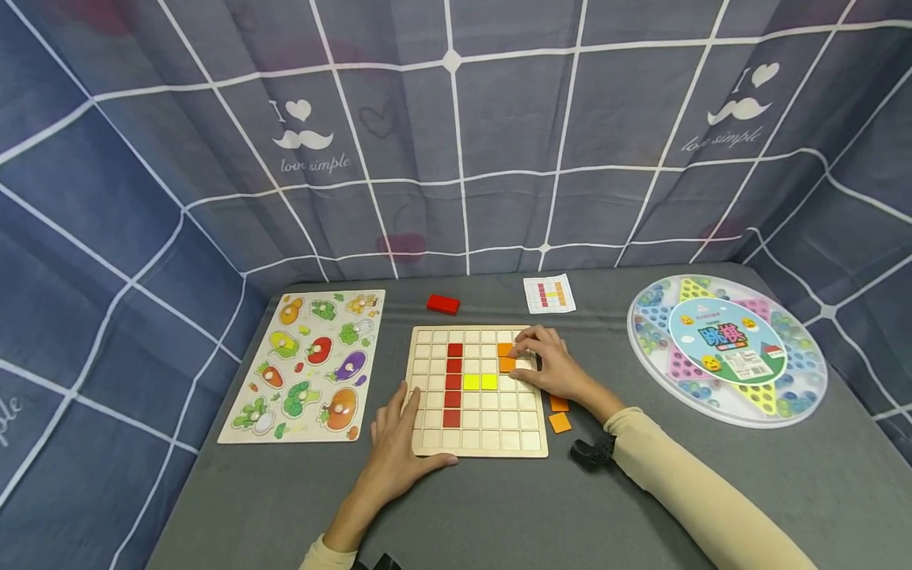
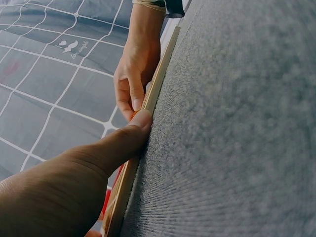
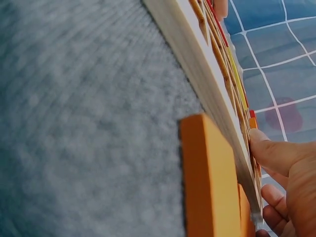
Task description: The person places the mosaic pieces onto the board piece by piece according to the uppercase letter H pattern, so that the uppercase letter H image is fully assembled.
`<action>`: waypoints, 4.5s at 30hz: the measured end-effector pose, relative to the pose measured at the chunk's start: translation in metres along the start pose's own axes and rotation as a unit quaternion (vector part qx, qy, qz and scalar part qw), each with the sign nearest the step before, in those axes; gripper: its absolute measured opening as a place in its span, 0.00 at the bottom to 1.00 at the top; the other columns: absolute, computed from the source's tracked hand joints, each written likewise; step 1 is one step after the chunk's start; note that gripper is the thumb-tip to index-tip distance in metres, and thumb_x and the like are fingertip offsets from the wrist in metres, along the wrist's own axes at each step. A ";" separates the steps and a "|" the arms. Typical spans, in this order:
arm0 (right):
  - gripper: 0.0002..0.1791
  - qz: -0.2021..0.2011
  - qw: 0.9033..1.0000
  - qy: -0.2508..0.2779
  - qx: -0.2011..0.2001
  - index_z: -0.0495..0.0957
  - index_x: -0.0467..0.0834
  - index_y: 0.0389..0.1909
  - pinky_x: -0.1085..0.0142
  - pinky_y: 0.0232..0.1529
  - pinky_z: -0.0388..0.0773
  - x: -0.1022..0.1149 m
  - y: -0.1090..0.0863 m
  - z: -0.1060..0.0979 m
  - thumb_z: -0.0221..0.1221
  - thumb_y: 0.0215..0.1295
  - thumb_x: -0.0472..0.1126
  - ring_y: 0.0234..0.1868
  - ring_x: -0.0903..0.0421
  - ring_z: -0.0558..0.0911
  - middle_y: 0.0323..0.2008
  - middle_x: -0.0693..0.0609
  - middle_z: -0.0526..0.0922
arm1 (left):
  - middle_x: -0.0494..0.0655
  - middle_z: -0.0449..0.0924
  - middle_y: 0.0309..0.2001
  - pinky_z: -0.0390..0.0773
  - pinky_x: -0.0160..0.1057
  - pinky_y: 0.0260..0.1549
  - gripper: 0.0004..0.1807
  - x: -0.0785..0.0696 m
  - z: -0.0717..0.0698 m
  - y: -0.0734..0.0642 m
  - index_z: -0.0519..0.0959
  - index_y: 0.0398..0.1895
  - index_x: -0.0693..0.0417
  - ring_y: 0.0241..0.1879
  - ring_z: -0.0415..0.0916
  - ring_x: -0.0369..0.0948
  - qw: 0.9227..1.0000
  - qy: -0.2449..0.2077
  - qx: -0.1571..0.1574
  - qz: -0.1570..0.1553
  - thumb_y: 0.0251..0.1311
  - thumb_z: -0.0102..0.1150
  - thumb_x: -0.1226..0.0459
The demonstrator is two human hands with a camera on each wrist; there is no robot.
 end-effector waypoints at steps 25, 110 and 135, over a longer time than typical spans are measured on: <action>0.14 -0.015 1.000 0.000 -0.014 0.84 0.51 0.40 0.48 0.53 0.54 -0.002 -0.004 0.000 0.73 0.52 0.44 0.58 0.44 0.65 0.55 0.48 0.74 | 0.63 0.51 0.75 0.54 0.51 0.50 0.67 -0.002 0.001 0.002 0.58 0.74 0.62 0.57 0.59 0.53 1.000 0.002 0.007 0.002 0.31 0.79 0.40; 0.15 -0.036 0.999 -0.012 0.035 0.82 0.56 0.43 0.58 0.55 0.61 -0.032 -0.063 -0.050 0.70 0.56 0.40 0.52 0.58 0.67 0.47 0.56 0.75 | 0.65 0.51 0.74 0.54 0.50 0.49 0.66 -0.001 0.001 0.000 0.58 0.74 0.61 0.59 0.58 0.54 1.000 0.000 0.003 0.000 0.30 0.80 0.41; 0.13 -0.020 0.999 0.011 -0.025 0.82 0.51 0.43 0.63 0.52 0.65 -0.024 -0.057 -0.045 0.70 0.56 0.40 0.47 0.57 0.72 0.43 0.57 0.81 | 0.64 0.51 0.75 0.54 0.50 0.49 0.66 -0.002 -0.001 0.000 0.58 0.74 0.61 0.58 0.58 0.53 1.000 0.001 0.003 -0.001 0.32 0.80 0.41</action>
Point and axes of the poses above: each hand's wrist, its own y-axis towards the middle knuckle, its own z-axis out of the palm, x = y × z, the point moved 2 cm from there along y, towards the middle knuckle
